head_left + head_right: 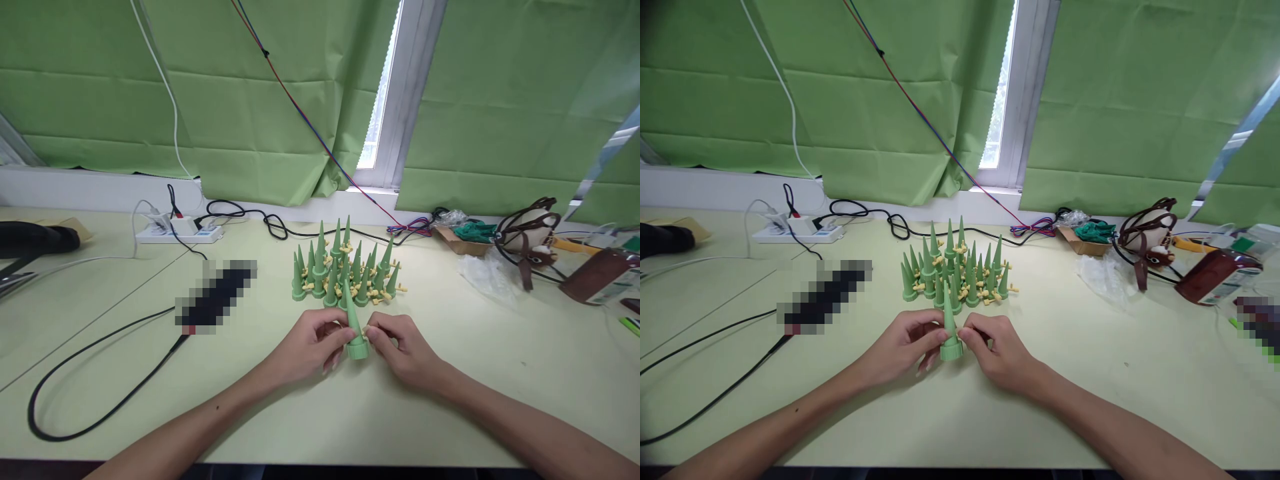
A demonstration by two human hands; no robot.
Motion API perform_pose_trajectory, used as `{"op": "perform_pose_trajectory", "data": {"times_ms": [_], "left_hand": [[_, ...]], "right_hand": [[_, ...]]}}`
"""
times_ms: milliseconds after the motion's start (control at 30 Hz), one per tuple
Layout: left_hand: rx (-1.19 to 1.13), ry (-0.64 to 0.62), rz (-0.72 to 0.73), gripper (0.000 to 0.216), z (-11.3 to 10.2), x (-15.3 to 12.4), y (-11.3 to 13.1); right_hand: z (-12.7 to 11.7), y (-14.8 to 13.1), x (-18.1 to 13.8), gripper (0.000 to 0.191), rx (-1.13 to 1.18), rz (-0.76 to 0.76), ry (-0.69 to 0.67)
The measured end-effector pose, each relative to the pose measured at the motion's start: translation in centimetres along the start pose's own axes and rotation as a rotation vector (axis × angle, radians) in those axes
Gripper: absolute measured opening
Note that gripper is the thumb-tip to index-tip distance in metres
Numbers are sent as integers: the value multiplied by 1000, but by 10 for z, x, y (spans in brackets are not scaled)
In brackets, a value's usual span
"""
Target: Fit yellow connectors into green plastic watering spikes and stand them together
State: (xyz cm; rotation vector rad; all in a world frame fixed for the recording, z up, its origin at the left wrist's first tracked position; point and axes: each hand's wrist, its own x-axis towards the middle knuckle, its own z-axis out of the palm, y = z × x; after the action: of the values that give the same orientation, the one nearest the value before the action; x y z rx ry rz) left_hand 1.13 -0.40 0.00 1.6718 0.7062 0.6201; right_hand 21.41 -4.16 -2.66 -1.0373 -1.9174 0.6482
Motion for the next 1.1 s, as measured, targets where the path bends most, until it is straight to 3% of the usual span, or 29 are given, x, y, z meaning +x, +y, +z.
{"op": "perform_pose_trajectory", "data": {"times_ms": [400,667,833,1100], "left_hand": [[488,117,361,29,-3,-1,-9],[549,101,429,26,-4,-1,-12],[518,128,362,27,-1,0,-8],[111,90,42,19,3,1,-4]], "right_hand": [[1,-1,2,38,-47,2,-12],[1,-1,4,38,-72,-6,-7],[2,0,4,40,-84,13,14],[5,0,0,39,-111,-30,35]]}}
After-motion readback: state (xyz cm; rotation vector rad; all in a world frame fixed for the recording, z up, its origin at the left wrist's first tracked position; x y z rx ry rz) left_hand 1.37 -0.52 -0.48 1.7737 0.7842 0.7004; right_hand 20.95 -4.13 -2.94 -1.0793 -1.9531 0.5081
